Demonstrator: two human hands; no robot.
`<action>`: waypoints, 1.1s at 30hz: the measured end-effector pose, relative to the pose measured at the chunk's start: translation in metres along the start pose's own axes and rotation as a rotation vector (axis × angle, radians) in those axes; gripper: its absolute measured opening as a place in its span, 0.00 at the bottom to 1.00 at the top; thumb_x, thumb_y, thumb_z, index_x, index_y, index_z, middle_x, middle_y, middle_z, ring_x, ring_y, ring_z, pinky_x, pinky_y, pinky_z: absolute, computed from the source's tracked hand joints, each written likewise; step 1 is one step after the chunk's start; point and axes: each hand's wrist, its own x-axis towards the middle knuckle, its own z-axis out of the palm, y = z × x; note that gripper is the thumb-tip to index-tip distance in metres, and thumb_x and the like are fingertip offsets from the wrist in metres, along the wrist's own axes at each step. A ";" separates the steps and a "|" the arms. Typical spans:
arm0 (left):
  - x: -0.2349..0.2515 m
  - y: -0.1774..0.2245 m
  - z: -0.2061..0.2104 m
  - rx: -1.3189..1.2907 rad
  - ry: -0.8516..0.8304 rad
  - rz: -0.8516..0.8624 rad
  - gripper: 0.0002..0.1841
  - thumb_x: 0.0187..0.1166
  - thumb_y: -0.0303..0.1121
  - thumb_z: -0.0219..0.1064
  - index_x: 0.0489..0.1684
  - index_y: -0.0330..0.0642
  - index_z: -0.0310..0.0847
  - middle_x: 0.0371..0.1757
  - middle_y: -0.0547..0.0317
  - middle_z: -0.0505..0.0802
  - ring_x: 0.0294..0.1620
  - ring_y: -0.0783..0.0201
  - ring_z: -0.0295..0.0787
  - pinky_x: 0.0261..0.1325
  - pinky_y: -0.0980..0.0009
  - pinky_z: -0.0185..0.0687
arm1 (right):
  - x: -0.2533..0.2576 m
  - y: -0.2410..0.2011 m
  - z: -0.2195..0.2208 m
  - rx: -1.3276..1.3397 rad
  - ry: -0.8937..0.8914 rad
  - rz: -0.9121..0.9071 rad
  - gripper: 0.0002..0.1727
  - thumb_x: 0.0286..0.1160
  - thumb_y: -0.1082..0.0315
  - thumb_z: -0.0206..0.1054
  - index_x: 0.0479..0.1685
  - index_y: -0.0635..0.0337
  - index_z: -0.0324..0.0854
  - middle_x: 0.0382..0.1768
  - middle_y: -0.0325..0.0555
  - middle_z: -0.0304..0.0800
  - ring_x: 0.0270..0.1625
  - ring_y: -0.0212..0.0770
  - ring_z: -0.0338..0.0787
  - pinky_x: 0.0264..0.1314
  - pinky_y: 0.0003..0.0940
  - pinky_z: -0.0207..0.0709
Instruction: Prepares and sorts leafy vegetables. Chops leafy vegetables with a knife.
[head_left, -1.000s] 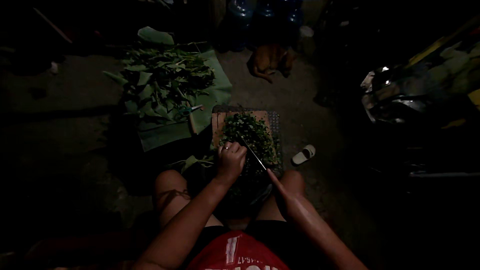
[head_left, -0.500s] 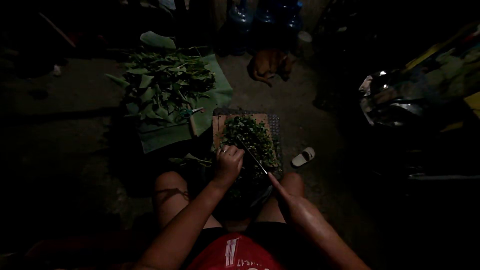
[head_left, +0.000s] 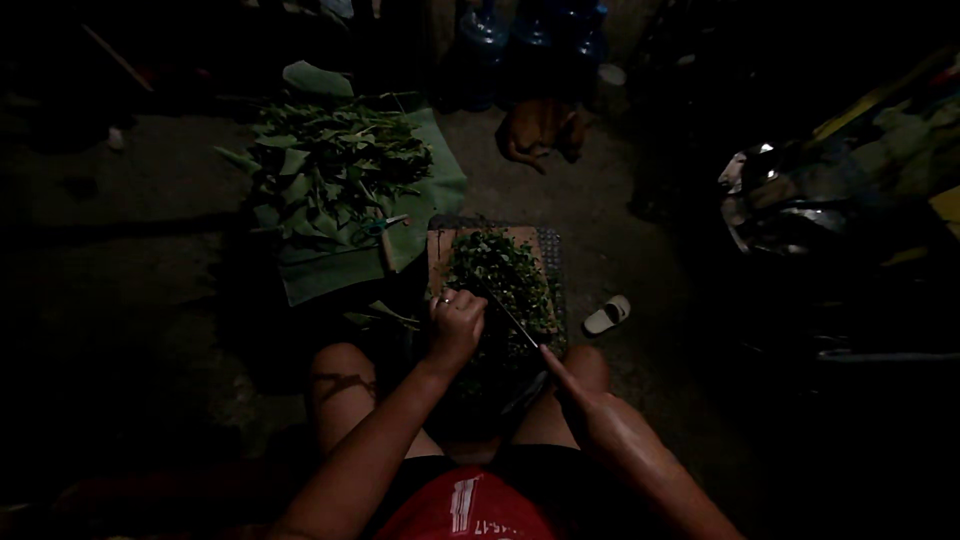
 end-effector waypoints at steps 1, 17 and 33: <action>-0.001 0.000 -0.001 0.006 -0.019 0.000 0.08 0.76 0.27 0.71 0.48 0.42 0.95 0.45 0.47 0.94 0.52 0.44 0.90 0.56 0.44 0.82 | 0.006 -0.002 0.004 0.001 -0.027 0.005 0.40 0.92 0.65 0.49 0.97 0.27 0.32 0.36 0.57 0.92 0.33 0.58 0.92 0.39 0.57 0.85; 0.014 0.002 0.000 -0.077 -0.001 0.054 0.12 0.79 0.26 0.68 0.57 0.37 0.90 0.53 0.44 0.95 0.58 0.43 0.92 0.63 0.44 0.84 | -0.006 0.028 0.003 0.292 0.176 -0.115 0.38 0.91 0.63 0.52 0.98 0.33 0.40 0.46 0.54 0.92 0.34 0.47 0.90 0.41 0.49 0.86; 0.014 0.004 0.002 -0.078 -0.079 -0.021 0.08 0.79 0.28 0.70 0.48 0.38 0.93 0.51 0.44 0.93 0.57 0.43 0.89 0.61 0.45 0.83 | -0.002 0.023 -0.001 0.159 0.110 -0.072 0.39 0.92 0.62 0.52 0.97 0.29 0.38 0.41 0.56 0.93 0.35 0.54 0.93 0.41 0.54 0.86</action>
